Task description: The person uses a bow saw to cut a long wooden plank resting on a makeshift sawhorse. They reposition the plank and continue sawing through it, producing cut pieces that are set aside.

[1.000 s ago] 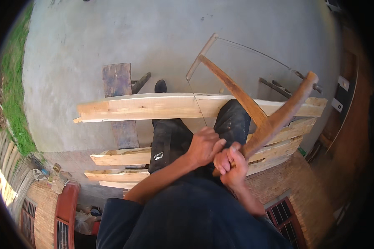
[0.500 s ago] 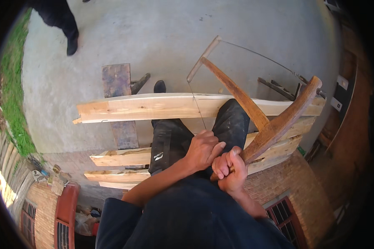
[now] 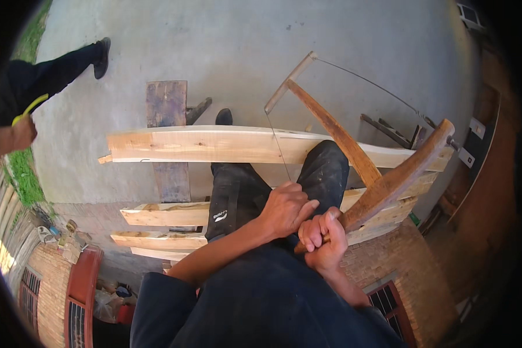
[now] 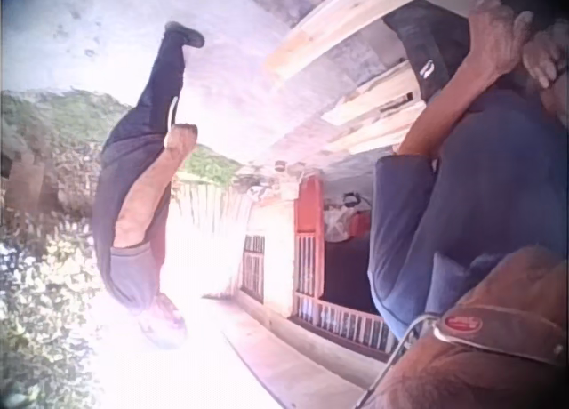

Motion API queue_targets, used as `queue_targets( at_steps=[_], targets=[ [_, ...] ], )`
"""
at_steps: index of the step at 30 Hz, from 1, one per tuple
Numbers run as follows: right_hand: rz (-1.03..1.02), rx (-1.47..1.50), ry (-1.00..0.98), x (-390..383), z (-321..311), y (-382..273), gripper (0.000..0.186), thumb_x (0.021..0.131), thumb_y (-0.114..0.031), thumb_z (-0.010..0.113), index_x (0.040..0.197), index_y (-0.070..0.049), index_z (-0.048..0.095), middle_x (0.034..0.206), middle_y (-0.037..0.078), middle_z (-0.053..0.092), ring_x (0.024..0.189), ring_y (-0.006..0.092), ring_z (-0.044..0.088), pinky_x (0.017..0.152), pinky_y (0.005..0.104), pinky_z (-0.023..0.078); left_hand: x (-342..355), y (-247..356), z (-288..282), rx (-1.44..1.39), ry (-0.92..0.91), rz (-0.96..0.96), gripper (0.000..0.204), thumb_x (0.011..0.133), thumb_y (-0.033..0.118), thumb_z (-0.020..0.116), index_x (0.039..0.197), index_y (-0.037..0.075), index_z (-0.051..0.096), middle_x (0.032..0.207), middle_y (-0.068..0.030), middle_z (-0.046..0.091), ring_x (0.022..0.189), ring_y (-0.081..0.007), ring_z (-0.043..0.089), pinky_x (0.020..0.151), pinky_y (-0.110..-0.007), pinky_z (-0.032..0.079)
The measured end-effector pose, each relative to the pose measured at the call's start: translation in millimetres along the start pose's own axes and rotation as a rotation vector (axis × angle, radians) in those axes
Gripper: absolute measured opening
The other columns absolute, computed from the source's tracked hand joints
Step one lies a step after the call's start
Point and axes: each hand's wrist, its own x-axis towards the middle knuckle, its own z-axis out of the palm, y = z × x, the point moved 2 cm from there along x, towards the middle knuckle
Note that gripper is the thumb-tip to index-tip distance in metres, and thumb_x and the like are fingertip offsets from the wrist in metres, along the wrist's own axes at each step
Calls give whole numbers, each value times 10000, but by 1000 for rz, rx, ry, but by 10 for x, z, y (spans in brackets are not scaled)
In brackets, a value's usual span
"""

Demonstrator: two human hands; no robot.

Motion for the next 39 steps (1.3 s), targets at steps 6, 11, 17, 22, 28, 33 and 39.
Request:
queue_targets(
  at_steps=[6,11,17,22,28,33,39],
  targets=[
    [-1,-153,34,1048,-15,483,362,1023,-191,596,729,-127,396,560,13,378,423,136,324,464,316,326,323,-1070,53,-1,82,47,224,906,245,601,873,28,645,860,-181,642,832,-404,575,743,-500,461],
    [19,-97,44,176,55,0,365,1039,-160,587,729,-92,407,555,45,435,433,131,390,422,287,319,44,-210,57,6,69,51,272,974,208,621,785,20,677,741,-145,630,763,-369,583,740,-479,469],
    [-32,-11,108,346,141,177,352,1029,-149,577,736,-104,386,550,24,408,434,131,389,430,288,332,57,-480,62,51,54,123,287,982,229,586,782,30,637,775,-156,641,786,-359,589,725,-479,462],
    [-7,-82,83,1108,132,455,368,1013,-131,614,702,-104,419,556,14,413,435,126,378,433,302,315,350,-1030,33,4,153,43,310,994,262,563,792,43,651,770,-164,639,764,-370,594,737,-478,468],
    [8,-79,22,-107,71,-137,405,1030,-184,604,698,-113,383,535,42,410,401,133,349,417,292,321,-91,194,48,-40,57,1,321,991,208,634,735,15,634,738,-167,618,756,-380,586,737,-478,466],
    [-51,-101,-19,818,-45,376,392,1006,-158,646,685,-104,428,546,14,428,411,112,366,418,294,305,189,-722,90,-45,102,-45,252,971,223,620,834,13,647,840,-201,630,855,-410,588,790,-494,476],
    [10,-90,30,569,62,168,382,1016,-157,629,700,-98,423,556,21,438,416,119,377,428,289,313,102,-627,143,15,95,-49,299,973,237,608,776,14,637,793,-186,614,836,-407,594,758,-496,479]
  ],
)
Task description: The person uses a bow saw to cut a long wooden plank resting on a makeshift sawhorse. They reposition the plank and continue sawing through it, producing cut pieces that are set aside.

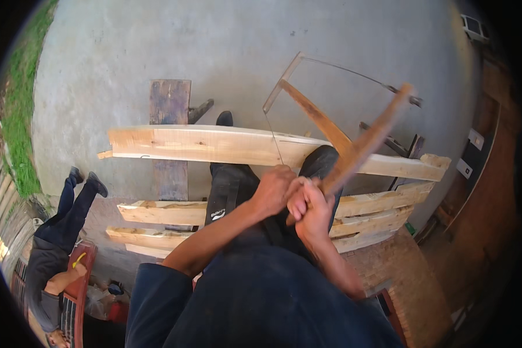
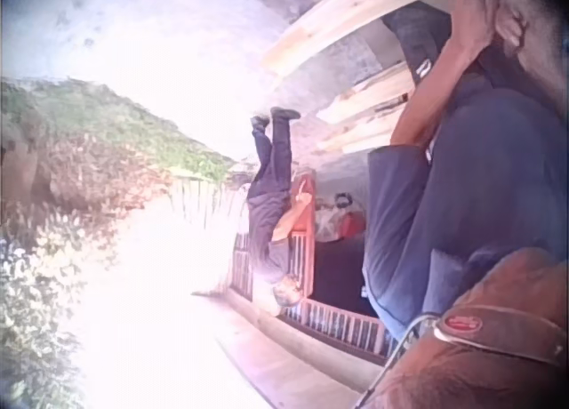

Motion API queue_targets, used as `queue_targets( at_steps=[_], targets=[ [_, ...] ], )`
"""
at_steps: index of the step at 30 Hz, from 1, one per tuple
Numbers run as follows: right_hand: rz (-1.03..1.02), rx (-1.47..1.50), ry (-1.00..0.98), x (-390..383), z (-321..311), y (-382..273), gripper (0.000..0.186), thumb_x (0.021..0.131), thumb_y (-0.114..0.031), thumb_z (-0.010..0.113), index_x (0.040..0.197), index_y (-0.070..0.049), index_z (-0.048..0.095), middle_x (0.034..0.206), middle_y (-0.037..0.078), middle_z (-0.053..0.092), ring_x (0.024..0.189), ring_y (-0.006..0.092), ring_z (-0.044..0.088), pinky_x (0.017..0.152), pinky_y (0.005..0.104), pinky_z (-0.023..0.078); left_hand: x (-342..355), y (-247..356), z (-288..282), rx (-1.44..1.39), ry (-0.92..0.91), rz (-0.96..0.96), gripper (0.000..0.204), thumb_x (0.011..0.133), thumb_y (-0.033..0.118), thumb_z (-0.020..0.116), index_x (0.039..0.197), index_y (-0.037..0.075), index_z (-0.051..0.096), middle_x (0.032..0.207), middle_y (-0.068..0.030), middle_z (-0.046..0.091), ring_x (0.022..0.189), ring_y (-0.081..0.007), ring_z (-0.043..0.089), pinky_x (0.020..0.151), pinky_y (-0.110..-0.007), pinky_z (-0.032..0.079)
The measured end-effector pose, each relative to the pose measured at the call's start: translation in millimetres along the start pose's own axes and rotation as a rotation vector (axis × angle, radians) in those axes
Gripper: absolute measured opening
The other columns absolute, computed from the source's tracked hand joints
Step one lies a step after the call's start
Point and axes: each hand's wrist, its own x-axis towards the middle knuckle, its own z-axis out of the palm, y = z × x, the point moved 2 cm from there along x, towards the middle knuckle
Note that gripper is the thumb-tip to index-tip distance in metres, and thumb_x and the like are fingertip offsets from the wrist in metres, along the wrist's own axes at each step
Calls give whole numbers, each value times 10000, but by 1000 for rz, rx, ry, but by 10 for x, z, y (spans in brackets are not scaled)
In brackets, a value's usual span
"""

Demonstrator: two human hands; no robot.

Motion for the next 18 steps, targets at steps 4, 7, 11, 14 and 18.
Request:
queue_targets(
  at_steps=[4,7,11,14,18],
  targets=[
    [15,-19,7,-507,-30,-253,386,1031,-168,602,698,-89,424,554,33,442,416,121,380,408,286,309,-116,628,-97,-52,39,12,334,987,253,603,750,18,622,783,-175,611,808,-404,586,760,-485,483],
    [-33,-64,-49,-106,14,-37,399,1029,-162,612,677,-75,446,539,35,448,419,113,391,407,289,297,-31,114,-44,-95,44,11,249,951,220,623,829,4,632,818,-173,605,819,-419,576,739,-497,471],
    [7,-151,-50,518,133,221,397,1007,-164,651,658,-82,480,538,7,456,416,117,413,432,291,310,217,-360,-86,-193,66,-110,226,923,213,627,874,-8,633,856,-183,612,839,-431,582,724,-501,468],
    [23,-123,-36,94,70,20,359,1010,-159,638,699,-81,476,547,27,463,419,121,405,421,288,309,-6,-87,-52,-97,49,-17,236,933,228,621,859,5,638,869,-181,623,837,-415,594,749,-498,475],
    [10,-70,-24,-545,72,-263,374,1013,-150,621,700,-89,425,553,49,460,427,126,377,405,288,303,-193,625,-123,-203,130,29,284,983,243,624,780,45,607,791,-147,580,822,-377,576,773,-474,471]
  ],
)
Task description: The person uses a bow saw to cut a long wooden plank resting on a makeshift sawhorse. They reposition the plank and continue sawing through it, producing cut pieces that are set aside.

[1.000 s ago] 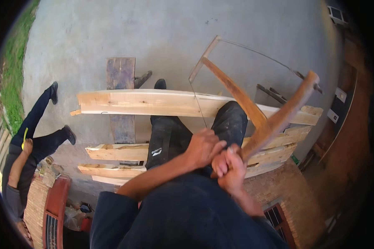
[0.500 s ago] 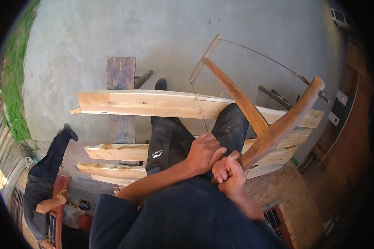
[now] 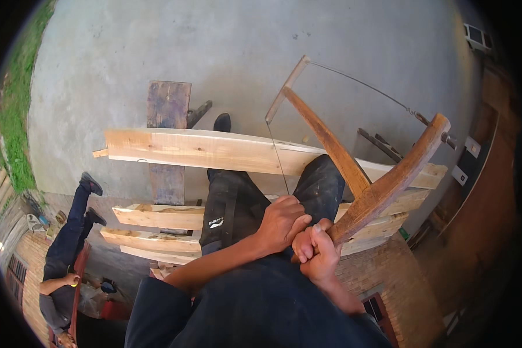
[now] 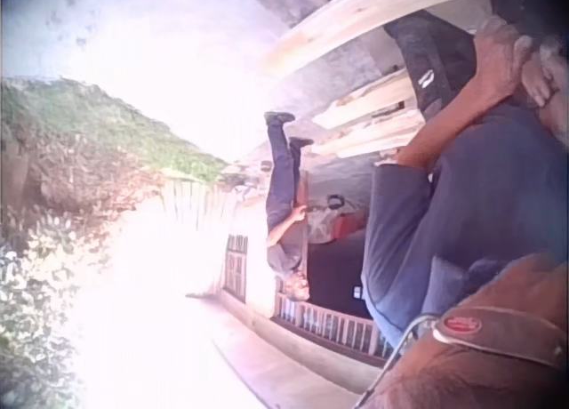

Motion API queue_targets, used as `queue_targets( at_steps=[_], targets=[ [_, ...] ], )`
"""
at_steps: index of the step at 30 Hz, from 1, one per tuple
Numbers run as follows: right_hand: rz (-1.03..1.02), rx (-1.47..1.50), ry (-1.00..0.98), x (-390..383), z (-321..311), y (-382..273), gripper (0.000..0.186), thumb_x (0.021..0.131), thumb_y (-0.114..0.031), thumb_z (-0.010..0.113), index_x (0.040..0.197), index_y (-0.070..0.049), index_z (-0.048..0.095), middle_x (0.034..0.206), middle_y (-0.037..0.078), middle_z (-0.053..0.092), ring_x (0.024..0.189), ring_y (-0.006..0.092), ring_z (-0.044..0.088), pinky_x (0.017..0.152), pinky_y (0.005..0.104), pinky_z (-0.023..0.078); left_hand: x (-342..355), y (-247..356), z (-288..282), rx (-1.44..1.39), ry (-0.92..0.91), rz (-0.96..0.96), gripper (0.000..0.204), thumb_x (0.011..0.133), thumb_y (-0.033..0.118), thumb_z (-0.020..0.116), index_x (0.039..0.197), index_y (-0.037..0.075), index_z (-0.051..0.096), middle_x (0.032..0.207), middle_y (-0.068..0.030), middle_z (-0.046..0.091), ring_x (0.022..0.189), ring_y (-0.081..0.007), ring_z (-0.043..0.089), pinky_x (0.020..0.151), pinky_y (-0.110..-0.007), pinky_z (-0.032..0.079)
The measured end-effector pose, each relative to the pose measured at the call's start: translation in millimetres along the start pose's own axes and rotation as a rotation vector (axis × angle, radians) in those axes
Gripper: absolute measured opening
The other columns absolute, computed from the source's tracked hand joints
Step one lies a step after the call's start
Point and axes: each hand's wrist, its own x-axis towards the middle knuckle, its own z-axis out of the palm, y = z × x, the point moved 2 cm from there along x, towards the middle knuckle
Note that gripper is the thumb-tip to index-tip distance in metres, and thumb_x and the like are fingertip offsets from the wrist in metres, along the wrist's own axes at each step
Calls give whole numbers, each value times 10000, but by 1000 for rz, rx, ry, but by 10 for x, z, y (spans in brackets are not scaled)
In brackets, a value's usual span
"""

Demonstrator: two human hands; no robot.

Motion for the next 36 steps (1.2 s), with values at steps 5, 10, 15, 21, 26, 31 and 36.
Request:
queue_targets(
  at_steps=[5,10,15,21,26,31,36],
  targets=[
    [-36,-59,-14,981,-2,482,356,1009,-141,639,702,-75,472,560,29,459,412,116,398,410,286,294,317,-799,-113,53,-17,-127,280,986,256,566,861,22,653,857,-205,626,889,-432,593,802,-490,481],
    [-14,7,-11,889,42,422,363,1005,-128,648,695,-77,467,572,28,467,428,111,406,416,289,298,217,-969,-60,102,-57,-103,230,898,226,645,888,-4,633,869,-205,630,875,-450,593,757,-499,487],
    [-34,-18,-12,41,-27,174,347,1031,-198,608,755,-86,431,565,50,442,446,127,395,419,287,331,-20,-129,-28,76,-92,19,307,1010,218,606,769,38,665,768,-143,638,807,-381,589,772,-471,477],
    [-120,124,-59,485,302,140,358,1083,-247,515,762,-145,392,562,18,405,438,147,362,488,318,349,371,-424,-249,-53,-147,-44,384,1051,251,536,761,27,651,754,-176,637,780,-398,579,787,-492,452],
    [-6,104,14,324,150,128,323,1079,-221,523,787,-139,411,558,13,394,443,150,366,487,320,343,214,-354,-111,111,-138,31,373,1043,233,543,740,35,633,733,-161,626,750,-382,563,761,-485,435],
    [-60,107,-132,-138,-79,33,298,1103,-238,444,819,-159,397,539,11,375,409,141,329,450,323,318,70,128,-53,50,-190,16,405,1028,249,583,686,33,599,700,-141,597,753,-343,561,759,-457,443],
    [-44,10,-78,1208,-79,689,386,1040,-197,592,718,-124,391,556,6,400,421,129,350,446,313,318,351,-1373,-56,98,-135,12,292,946,314,570,873,39,634,813,-190,618,788,-412,552,757,-485,431]
  ],
)
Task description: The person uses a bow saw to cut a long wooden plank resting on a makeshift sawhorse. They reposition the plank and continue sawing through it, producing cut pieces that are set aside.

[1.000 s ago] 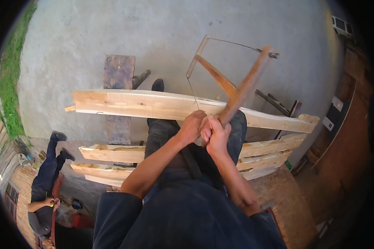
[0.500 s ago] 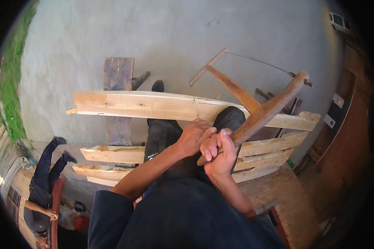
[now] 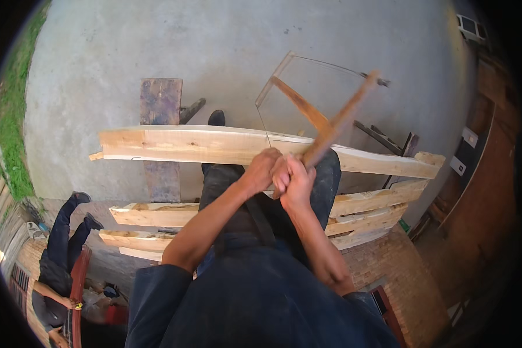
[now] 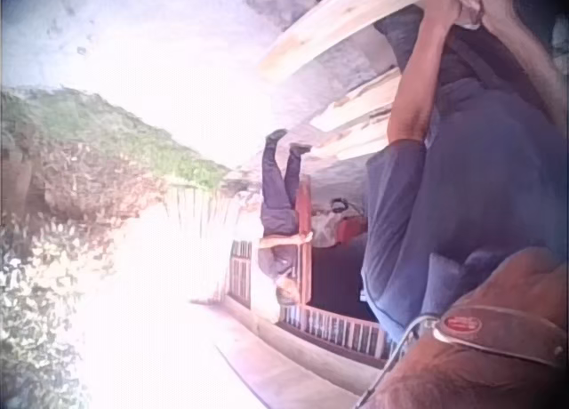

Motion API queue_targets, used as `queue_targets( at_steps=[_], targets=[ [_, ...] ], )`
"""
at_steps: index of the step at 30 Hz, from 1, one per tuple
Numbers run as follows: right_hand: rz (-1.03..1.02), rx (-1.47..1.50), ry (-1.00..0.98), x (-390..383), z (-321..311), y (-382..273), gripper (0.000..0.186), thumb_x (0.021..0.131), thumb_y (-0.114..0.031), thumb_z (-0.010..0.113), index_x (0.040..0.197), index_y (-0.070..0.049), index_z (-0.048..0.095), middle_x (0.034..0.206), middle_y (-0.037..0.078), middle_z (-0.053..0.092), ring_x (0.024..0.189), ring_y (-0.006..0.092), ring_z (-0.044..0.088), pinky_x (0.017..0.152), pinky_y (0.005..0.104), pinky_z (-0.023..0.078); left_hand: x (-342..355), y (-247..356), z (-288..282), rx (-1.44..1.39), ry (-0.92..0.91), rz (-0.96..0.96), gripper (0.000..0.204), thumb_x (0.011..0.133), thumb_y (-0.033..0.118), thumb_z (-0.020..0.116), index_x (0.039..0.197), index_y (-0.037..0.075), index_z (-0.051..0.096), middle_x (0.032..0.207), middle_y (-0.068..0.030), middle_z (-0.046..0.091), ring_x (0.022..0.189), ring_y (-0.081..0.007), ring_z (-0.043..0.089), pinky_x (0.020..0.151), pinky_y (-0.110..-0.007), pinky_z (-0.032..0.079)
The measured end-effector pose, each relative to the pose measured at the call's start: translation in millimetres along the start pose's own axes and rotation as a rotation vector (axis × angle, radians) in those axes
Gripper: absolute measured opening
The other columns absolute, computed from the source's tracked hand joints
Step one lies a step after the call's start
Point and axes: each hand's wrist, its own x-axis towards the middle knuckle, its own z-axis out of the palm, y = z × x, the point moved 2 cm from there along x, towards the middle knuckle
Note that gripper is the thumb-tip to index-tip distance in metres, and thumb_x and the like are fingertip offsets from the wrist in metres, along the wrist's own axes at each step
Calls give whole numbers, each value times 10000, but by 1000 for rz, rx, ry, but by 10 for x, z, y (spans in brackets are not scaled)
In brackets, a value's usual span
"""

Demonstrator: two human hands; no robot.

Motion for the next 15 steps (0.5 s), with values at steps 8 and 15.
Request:
queue_targets(
  at_steps=[8,15],
  targets=[
    [33,-62,-73,-1265,47,-575,271,1073,-217,479,827,-138,399,539,24,406,423,154,349,464,325,343,-361,1322,-88,16,-57,-10,349,994,251,610,710,48,618,706,-143,603,768,-378,588,761,-471,452],
    [-51,199,-51,-847,464,-710,309,1067,-133,519,781,-95,409,555,42,417,437,143,372,444,317,344,35,1058,-339,-91,-45,85,433,1029,292,524,676,48,581,688,-142,595,704,-385,563,724,-469,449]
  ],
)
